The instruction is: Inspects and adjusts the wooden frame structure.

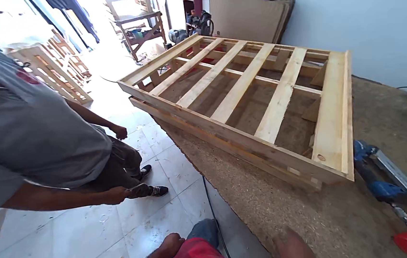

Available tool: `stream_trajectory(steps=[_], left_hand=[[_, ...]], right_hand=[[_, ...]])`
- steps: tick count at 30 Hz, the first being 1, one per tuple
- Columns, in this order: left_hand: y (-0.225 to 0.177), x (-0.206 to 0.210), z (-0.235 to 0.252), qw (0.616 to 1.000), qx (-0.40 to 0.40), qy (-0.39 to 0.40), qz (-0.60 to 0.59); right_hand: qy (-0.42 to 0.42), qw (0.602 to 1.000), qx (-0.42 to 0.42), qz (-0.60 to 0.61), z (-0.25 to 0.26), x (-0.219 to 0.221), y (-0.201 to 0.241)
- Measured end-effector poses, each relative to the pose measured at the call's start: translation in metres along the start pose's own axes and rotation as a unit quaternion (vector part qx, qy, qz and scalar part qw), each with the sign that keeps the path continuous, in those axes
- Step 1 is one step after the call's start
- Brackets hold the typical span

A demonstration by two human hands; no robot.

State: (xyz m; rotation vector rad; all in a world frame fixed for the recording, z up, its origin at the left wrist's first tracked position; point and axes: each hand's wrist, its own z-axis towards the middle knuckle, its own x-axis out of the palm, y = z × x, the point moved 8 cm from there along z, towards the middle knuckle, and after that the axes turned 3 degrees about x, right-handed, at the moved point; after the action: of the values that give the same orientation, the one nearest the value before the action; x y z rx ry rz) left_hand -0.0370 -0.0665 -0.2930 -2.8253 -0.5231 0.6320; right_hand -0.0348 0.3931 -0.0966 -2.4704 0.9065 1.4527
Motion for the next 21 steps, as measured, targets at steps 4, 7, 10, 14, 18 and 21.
stream_trajectory(steps=[4,7,10,14,18,21], left_hand=[[0.024,0.013,0.02,0.999,-0.033,0.011,-0.025],[0.033,0.008,0.036,0.997,-0.03,-0.001,-0.072],[0.001,-0.079,0.038,0.959,0.035,-0.099,-0.263],[-0.054,-0.316,0.011,0.856,0.148,-0.267,-0.417],[-0.041,-0.531,-0.015,0.751,0.186,-0.485,-0.407],[-0.028,-0.616,-0.019,0.694,0.132,-0.569,-0.421]], right_hand=[[-0.208,0.955,-0.212,0.006,0.004,-0.08,0.114],[-0.338,0.904,-0.257,-0.047,0.034,-0.131,0.161],[-0.309,0.921,-0.219,-0.092,0.097,-0.171,0.174],[-0.274,0.931,-0.205,-0.13,0.142,-0.183,0.18],[-0.276,0.935,-0.169,-0.148,0.141,-0.181,0.181],[-0.294,0.932,-0.148,-0.15,0.143,-0.181,0.183]])
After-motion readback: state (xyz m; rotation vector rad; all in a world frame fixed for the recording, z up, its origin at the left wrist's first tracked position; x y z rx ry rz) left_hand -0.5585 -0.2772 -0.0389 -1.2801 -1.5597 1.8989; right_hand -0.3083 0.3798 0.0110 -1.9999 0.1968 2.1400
